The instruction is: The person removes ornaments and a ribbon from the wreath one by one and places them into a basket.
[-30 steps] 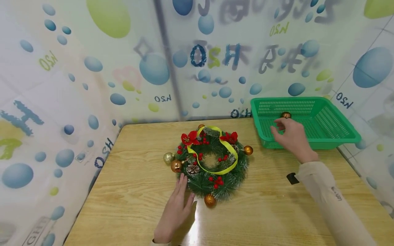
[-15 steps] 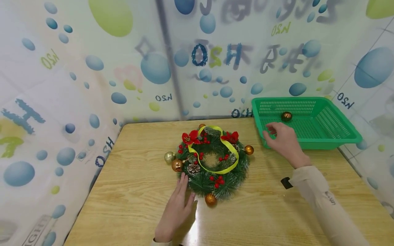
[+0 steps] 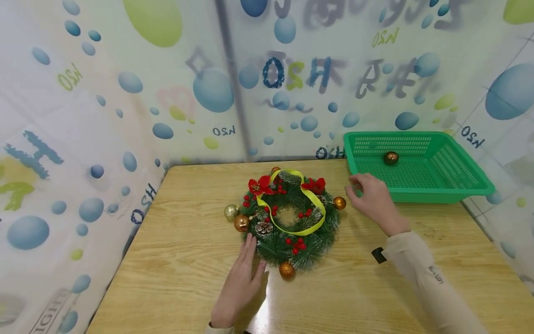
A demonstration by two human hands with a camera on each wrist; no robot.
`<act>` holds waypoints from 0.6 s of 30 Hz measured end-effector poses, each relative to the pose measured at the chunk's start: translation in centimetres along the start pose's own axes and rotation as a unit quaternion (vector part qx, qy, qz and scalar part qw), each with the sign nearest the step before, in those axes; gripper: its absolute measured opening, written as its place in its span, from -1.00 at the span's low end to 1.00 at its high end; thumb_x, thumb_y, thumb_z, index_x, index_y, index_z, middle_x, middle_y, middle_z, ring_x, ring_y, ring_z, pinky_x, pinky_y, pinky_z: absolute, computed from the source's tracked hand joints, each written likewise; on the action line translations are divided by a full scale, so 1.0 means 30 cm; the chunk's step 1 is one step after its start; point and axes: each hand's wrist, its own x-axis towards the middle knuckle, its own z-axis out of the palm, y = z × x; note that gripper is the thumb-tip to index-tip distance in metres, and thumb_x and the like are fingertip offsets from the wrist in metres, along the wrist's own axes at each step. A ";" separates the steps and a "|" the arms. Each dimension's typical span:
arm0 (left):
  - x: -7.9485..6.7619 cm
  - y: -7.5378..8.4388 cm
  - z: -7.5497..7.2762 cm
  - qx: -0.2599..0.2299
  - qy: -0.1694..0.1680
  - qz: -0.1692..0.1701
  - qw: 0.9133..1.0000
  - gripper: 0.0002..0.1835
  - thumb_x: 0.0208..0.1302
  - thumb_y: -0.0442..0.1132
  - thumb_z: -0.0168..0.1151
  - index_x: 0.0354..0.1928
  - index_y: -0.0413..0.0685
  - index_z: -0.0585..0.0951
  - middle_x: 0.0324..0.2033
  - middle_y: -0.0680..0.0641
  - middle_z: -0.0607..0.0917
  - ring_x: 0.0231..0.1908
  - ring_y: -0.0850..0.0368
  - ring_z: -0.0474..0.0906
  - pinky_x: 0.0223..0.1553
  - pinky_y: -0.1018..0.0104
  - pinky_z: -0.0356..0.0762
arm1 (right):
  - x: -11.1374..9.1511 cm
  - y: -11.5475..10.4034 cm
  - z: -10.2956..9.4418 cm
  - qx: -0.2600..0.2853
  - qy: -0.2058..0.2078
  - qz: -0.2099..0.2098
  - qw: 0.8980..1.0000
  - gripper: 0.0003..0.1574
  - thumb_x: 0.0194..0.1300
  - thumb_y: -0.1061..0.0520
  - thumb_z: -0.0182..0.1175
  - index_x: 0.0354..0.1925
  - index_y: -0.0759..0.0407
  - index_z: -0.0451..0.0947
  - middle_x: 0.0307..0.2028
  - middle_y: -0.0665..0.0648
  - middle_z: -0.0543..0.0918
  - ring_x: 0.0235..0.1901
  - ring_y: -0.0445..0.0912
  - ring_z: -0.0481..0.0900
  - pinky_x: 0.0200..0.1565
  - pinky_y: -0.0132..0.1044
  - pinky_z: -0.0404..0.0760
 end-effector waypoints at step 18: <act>0.000 0.001 0.005 0.001 -0.002 -0.009 1.000 -0.21 0.51 -0.12 0.13 0.59 -0.23 0.02 0.60 -0.17 -0.05 0.54 -0.30 0.02 0.52 -0.15 0.07 | -0.040 -0.002 0.114 0.013 -0.018 -0.008 1.000 -0.65 0.39 0.19 0.21 0.05 0.40 0.61 -0.13 0.40 0.69 -0.16 0.25 0.67 -0.16 0.14 0.72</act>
